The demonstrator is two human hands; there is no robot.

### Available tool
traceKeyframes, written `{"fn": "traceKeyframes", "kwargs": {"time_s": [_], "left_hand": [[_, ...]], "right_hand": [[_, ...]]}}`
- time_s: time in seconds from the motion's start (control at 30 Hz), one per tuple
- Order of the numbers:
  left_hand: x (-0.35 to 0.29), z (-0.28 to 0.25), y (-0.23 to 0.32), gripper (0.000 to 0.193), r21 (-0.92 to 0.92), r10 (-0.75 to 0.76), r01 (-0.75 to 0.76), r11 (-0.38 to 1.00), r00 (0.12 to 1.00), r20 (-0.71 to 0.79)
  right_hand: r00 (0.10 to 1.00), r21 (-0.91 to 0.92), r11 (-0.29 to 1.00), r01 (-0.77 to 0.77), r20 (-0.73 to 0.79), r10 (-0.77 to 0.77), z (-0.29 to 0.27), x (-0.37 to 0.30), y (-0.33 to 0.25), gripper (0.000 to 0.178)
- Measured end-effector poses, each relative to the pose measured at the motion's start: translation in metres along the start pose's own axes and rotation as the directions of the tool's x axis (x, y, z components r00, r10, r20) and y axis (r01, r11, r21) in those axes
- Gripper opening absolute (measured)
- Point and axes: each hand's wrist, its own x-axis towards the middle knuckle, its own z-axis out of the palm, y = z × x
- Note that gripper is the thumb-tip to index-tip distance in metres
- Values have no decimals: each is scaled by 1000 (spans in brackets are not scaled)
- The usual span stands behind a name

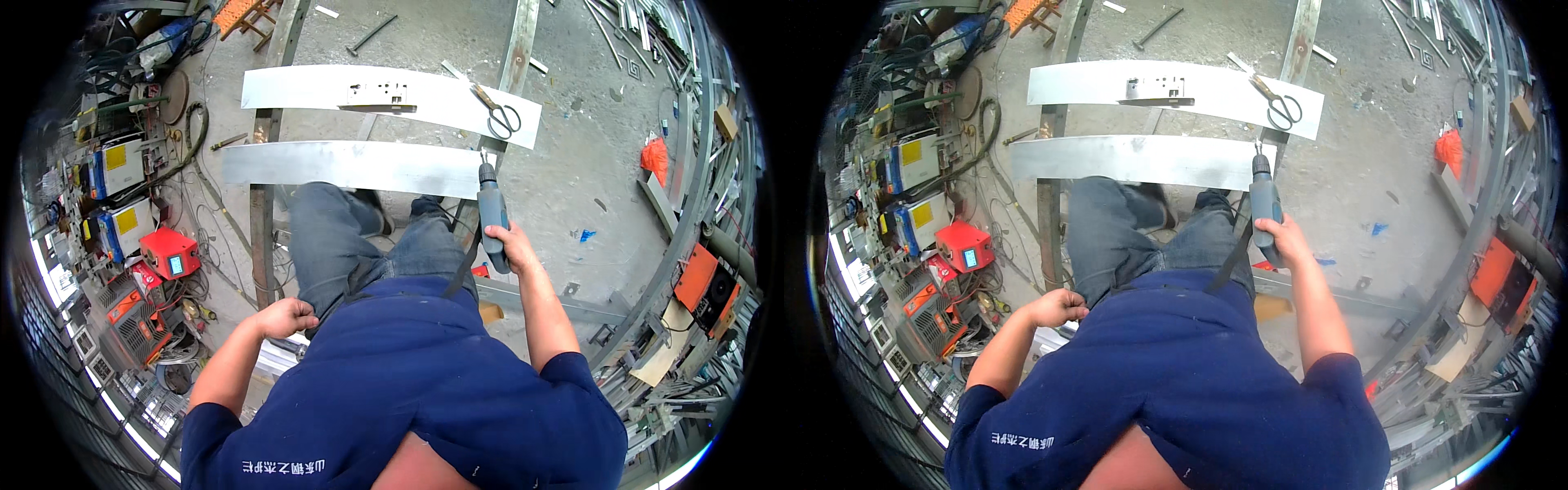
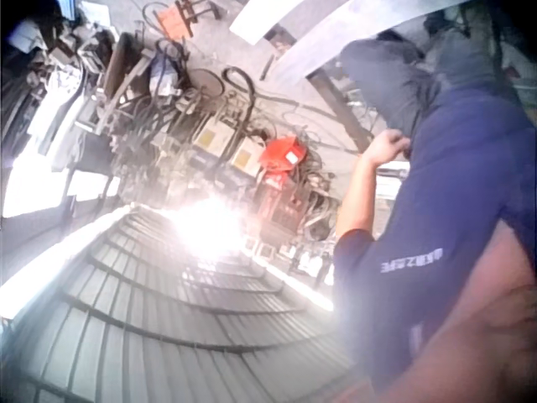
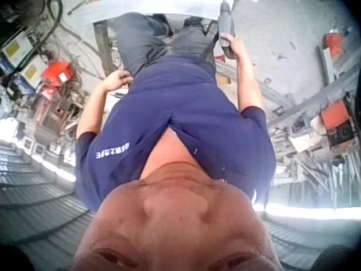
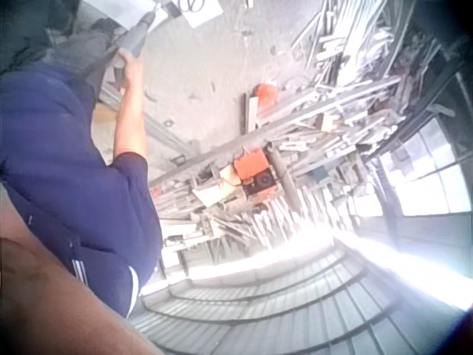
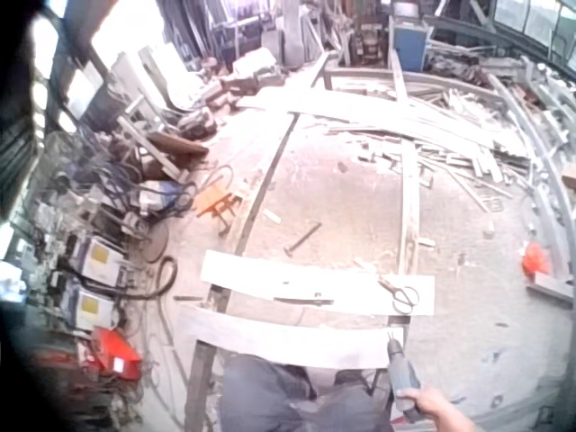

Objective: The person uses a corded drill to make holes in a long, flat metal bar resting on a workbench. They periodically stop to adjust the drill bit with pliers and reposition the metal bar before continuing to drill additional holes.

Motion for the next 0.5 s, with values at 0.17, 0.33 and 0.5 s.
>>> {"fn": "traceKeyframes", "kwargs": {"time_s": [0.17, 0.33, 0.5], "left_hand": [[-18, -56, 89, 17, 113, 201, -171, 979, 691, -694], [46, -85, 151, 28, -105, 264, -489, 866, 624, -736], [128, -56, 189, 72, -210, 363, -520, 828, 782, -507]], "right_hand": [[1000, -62, 998, 0, -3, 0, 0, -5, -18, 60], [987, -117, 990, 73, 150, -55, 19, -27, -38, 71], [906, -118, 946, 301, 345, -245, 40, -45, -29, 109]]}}
